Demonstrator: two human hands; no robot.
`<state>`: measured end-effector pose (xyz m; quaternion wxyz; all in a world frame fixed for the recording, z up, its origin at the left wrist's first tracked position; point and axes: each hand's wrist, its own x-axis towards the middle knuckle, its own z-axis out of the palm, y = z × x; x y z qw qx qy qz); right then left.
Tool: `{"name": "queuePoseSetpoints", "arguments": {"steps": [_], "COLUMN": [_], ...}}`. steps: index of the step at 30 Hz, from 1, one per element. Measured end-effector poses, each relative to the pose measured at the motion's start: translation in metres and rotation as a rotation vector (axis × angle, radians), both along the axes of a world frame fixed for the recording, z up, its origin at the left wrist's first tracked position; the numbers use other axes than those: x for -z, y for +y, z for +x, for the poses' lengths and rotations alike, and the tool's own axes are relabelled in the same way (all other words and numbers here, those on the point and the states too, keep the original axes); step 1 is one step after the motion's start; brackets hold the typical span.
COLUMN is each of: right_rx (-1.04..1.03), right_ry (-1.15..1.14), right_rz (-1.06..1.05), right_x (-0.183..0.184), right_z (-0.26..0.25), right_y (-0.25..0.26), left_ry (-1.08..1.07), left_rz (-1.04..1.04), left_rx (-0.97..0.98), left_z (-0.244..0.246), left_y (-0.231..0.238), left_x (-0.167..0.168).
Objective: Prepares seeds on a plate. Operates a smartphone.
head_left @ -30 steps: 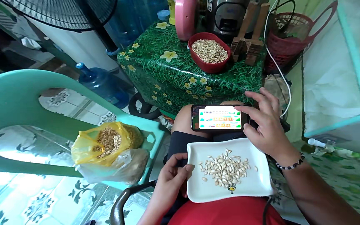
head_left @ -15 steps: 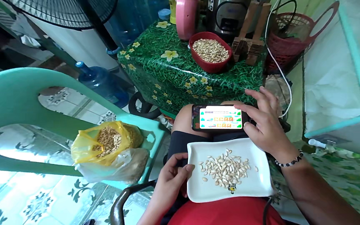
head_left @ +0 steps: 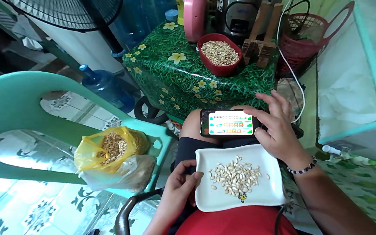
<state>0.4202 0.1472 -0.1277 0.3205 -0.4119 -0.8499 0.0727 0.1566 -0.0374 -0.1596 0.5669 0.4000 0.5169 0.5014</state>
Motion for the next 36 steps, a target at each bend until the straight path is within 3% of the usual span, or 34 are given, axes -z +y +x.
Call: {"name": "queuePoseSetpoints", "arguments": {"steps": [36], "right_rx": [-0.19], "right_ry": [-0.1], "right_rz": [-0.007], "right_x": [-0.009], "right_z": [-0.028], "right_y": [-0.012], "left_ry": [-0.01], "left_rz": [-0.015], "left_rx": [0.011], "left_z": [-0.001], "left_y": [0.0], "left_x": [-0.003]}}
